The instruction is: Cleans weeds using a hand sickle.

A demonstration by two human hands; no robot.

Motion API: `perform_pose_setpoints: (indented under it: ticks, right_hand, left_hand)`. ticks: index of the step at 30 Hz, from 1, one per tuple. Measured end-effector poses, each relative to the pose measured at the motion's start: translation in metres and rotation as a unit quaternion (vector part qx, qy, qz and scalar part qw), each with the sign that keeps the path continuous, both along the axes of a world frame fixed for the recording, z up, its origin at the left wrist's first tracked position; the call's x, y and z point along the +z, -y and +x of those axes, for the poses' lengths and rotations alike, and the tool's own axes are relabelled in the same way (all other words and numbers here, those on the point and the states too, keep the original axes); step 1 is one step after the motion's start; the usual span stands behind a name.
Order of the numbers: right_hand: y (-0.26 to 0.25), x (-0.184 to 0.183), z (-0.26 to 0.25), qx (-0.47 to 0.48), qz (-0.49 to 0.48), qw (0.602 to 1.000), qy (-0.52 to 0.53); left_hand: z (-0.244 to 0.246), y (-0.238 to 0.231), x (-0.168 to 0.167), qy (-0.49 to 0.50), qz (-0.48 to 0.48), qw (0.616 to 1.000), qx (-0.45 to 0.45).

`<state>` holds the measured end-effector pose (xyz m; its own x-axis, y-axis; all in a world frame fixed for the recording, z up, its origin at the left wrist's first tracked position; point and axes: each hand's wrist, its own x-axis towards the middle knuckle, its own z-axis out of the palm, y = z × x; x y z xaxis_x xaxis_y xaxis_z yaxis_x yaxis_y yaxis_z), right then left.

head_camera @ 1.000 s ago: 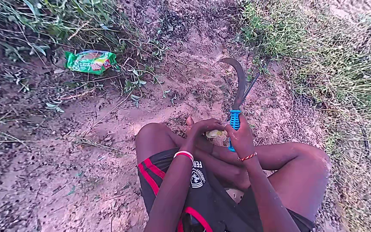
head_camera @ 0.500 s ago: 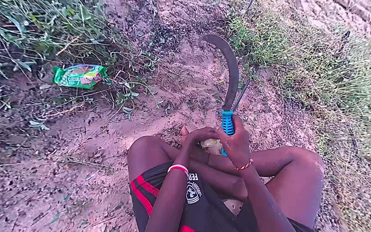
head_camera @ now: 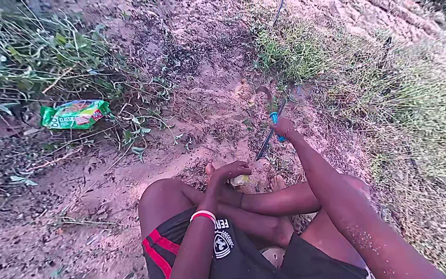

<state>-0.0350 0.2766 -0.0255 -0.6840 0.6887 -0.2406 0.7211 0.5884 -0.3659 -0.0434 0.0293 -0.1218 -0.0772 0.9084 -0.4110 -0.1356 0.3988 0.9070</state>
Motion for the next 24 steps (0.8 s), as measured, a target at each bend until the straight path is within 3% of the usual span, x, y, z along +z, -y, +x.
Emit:
perform_pose_setpoints:
  ticks: [1,2,6,9,13,16,20,22,24]
  right_hand:
    - [0.014,-0.007,0.013,0.011,-0.046,0.989,0.139]
    - [0.028,-0.017,0.025,0.005,-0.065,0.979,0.194]
    - [0.083,-0.017,0.062,-0.036,-0.076,0.985,0.151]
    - [0.108,-0.003,0.107,-0.059,-0.093,0.984,0.141]
    - [0.114,-0.011,0.148,-0.103,-0.141,0.984,0.016]
    - [0.117,0.006,0.125,-0.114,-0.118,0.986,0.007]
    - [0.115,0.027,0.053,-0.087,-0.07,0.992,0.059]
    - [0.121,0.028,0.033,-0.005,-0.108,0.993,0.048]
    - [0.139,0.041,0.027,0.141,-0.114,0.982,0.058]
  left_hand:
    - [0.002,-0.006,-0.02,0.011,0.01,1.0,-0.001]
    - [0.004,-0.008,-0.026,0.014,0.014,1.0,0.0]
    - [-0.003,0.004,0.022,0.011,-0.018,1.0,0.012]
    - [-0.002,0.004,0.022,0.011,-0.026,1.0,-0.004]
    - [-0.001,0.004,0.021,-0.004,-0.016,1.0,-0.001]
    - [0.002,0.007,0.022,-0.005,-0.009,1.0,0.01]
    - [0.001,0.006,0.021,0.001,-0.011,1.0,0.02]
    - [0.003,0.007,0.022,0.01,-0.011,1.0,0.006]
    - [0.002,0.012,0.033,-0.004,-0.016,1.0,0.023]
